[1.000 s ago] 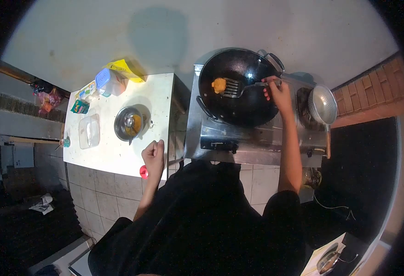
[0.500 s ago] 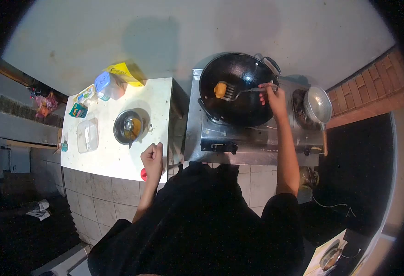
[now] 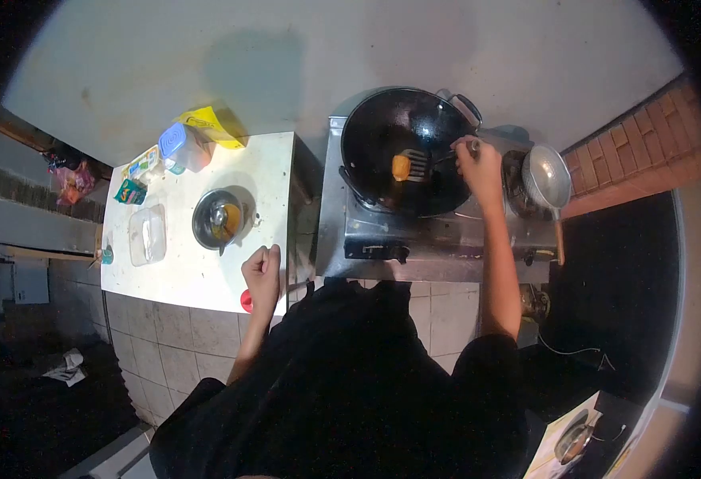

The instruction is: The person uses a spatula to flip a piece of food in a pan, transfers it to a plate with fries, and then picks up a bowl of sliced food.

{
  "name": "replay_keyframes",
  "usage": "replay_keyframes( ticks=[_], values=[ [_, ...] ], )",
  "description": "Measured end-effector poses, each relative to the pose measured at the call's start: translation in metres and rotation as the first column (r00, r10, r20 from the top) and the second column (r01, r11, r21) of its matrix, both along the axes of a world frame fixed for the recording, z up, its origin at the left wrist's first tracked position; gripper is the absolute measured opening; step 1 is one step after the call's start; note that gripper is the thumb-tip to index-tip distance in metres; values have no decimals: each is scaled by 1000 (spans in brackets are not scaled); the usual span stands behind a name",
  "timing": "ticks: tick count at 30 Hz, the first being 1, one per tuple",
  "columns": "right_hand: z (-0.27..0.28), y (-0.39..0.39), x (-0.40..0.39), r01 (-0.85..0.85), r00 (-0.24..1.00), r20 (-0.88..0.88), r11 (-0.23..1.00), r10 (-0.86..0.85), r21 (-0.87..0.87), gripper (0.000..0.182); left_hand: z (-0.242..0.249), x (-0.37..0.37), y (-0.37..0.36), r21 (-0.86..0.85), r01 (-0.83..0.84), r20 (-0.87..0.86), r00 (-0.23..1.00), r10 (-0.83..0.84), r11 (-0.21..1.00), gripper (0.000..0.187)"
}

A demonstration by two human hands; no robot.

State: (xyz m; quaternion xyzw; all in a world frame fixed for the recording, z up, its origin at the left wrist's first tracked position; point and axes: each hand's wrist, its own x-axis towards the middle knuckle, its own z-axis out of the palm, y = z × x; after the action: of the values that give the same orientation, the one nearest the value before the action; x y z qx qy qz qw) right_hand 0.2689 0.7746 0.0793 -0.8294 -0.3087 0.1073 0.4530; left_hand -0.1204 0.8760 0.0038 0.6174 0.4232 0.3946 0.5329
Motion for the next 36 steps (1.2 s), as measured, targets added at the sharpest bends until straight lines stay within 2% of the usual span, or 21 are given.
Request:
replay_keyframes(
  ticks=[4,10,23,27,36],
  values=[
    [14,8,-3,-33,996,78,998,37,-51,21,-1,2,2,5,15,11,1000,-15,1000,48],
    [26,20,2,-44,999,8,998,45,-49,21,-1,4,7,10,3,41,999,-3,1000,48],
    [32,25,2,-96,995,7,988,97,-121,23,-5,7,12,-34,-7,48,999,9,999,49],
    [32,22,4,-83,996,-2,989,84,-126,24,-6,10,16,6,5,31,1000,-5,1000,49],
    [37,13,8,-22,999,32,986,28,-166,25,-6,19,18,-36,43,25,999,-42,998,49]
  ],
)
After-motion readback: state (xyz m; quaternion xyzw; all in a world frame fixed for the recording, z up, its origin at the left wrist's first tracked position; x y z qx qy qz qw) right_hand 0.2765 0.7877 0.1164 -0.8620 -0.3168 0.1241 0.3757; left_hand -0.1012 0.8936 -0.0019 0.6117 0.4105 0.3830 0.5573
